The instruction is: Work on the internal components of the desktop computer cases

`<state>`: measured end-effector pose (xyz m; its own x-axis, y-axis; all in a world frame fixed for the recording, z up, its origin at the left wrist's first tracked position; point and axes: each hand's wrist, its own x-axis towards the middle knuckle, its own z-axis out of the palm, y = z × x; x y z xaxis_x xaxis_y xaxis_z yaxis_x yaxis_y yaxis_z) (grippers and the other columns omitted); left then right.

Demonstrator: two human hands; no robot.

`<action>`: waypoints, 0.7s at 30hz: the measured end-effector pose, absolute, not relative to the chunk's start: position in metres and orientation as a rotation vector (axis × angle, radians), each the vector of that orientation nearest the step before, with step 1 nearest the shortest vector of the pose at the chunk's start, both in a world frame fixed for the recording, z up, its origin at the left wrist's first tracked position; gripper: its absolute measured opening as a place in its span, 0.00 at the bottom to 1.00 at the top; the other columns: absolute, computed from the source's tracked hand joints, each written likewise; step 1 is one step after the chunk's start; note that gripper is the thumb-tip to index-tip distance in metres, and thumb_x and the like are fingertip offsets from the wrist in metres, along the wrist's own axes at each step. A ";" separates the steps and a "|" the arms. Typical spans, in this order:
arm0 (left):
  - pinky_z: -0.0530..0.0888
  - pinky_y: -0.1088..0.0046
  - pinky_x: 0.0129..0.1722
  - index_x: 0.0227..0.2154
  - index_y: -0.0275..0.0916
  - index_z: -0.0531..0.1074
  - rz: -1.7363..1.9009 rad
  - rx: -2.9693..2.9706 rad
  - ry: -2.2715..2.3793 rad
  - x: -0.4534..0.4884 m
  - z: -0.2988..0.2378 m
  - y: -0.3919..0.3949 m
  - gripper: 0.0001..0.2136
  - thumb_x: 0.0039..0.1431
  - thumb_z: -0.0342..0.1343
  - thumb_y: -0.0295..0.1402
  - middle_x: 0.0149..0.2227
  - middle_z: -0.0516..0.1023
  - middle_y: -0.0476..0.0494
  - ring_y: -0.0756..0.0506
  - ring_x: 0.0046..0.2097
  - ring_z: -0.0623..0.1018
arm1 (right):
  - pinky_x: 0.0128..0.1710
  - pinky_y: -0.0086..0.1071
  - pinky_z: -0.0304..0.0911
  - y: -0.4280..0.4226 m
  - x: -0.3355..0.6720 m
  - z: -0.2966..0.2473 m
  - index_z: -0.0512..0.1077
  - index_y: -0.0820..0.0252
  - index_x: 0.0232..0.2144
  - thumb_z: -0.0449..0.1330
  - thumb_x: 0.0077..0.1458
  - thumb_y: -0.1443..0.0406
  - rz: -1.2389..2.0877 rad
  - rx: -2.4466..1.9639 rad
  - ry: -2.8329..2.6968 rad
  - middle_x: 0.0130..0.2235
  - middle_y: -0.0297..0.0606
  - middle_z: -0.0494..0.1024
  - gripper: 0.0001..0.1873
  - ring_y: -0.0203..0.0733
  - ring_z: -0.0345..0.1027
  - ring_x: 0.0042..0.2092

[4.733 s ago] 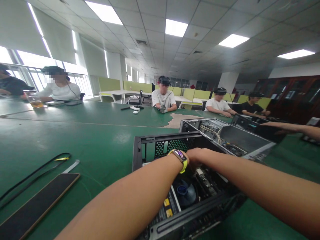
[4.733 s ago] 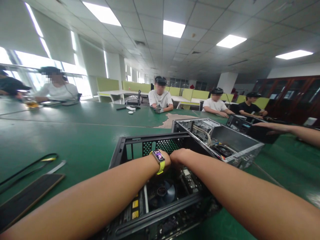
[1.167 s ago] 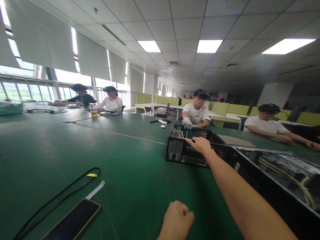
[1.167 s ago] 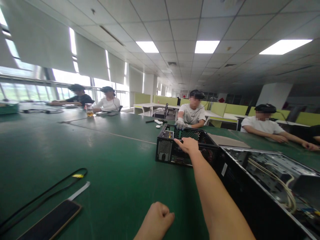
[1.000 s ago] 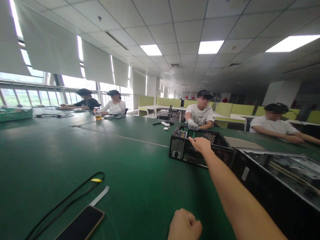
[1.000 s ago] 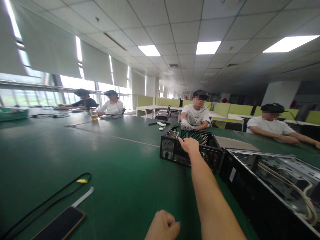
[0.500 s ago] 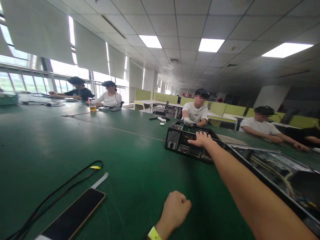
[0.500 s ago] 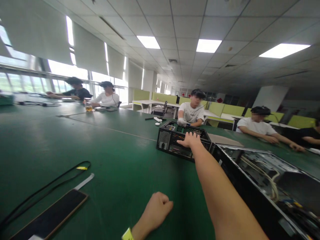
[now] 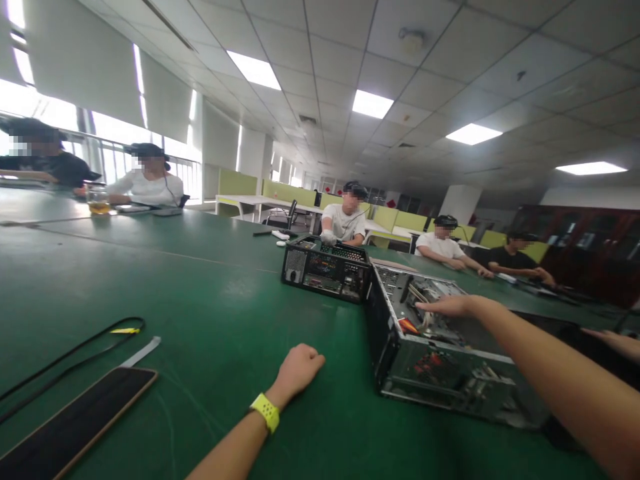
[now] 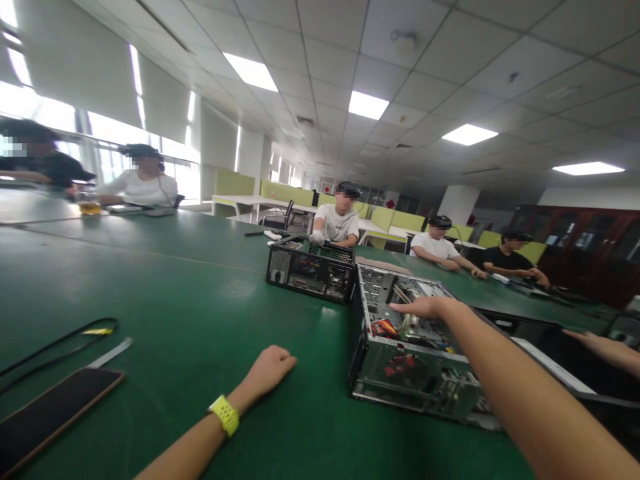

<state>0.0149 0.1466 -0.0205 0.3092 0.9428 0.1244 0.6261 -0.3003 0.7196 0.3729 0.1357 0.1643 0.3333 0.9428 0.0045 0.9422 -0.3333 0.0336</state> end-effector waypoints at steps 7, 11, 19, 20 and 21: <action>0.49 0.73 0.22 0.13 0.39 0.50 0.779 1.970 1.366 0.015 -0.024 0.148 0.14 0.47 0.45 0.35 0.15 0.48 0.54 0.53 0.20 0.53 | 0.36 0.36 0.61 0.071 0.296 0.125 0.75 0.59 0.28 0.32 0.49 0.36 -0.297 2.229 2.246 0.34 0.44 0.77 0.44 0.47 0.70 0.37; 0.49 0.73 0.22 0.13 0.39 0.51 0.843 1.910 1.345 0.015 -0.024 0.147 0.14 0.48 0.45 0.38 0.16 0.47 0.54 0.53 0.21 0.52 | 0.32 0.37 0.58 0.057 0.281 0.107 0.74 0.57 0.25 0.28 0.50 0.37 0.120 2.454 2.111 0.31 0.44 0.76 0.44 0.51 0.70 0.36; 0.48 0.74 0.23 0.14 0.40 0.46 1.129 1.896 1.249 0.009 0.034 0.141 0.20 0.47 0.47 0.45 0.17 0.45 0.54 0.54 0.22 0.50 | 0.30 0.35 0.55 0.041 0.261 0.110 0.72 0.57 0.20 0.27 0.50 0.38 0.176 2.505 2.089 0.27 0.43 0.75 0.44 0.49 0.70 0.33; 0.48 0.74 0.23 0.14 0.40 0.45 1.157 1.915 1.226 0.011 0.050 0.139 0.21 0.48 0.47 0.46 0.17 0.45 0.54 0.54 0.22 0.50 | 0.30 0.35 0.55 0.034 0.255 0.110 0.73 0.56 0.21 0.27 0.51 0.38 0.190 2.516 2.082 0.27 0.43 0.76 0.43 0.49 0.70 0.34; 0.48 0.74 0.23 0.14 0.40 0.45 1.183 1.940 1.198 0.014 0.067 0.136 0.21 0.48 0.47 0.46 0.17 0.45 0.54 0.54 0.22 0.50 | 0.30 0.36 0.55 0.026 0.248 0.109 0.73 0.55 0.22 0.28 0.51 0.38 0.212 2.523 2.079 0.27 0.43 0.76 0.43 0.50 0.70 0.34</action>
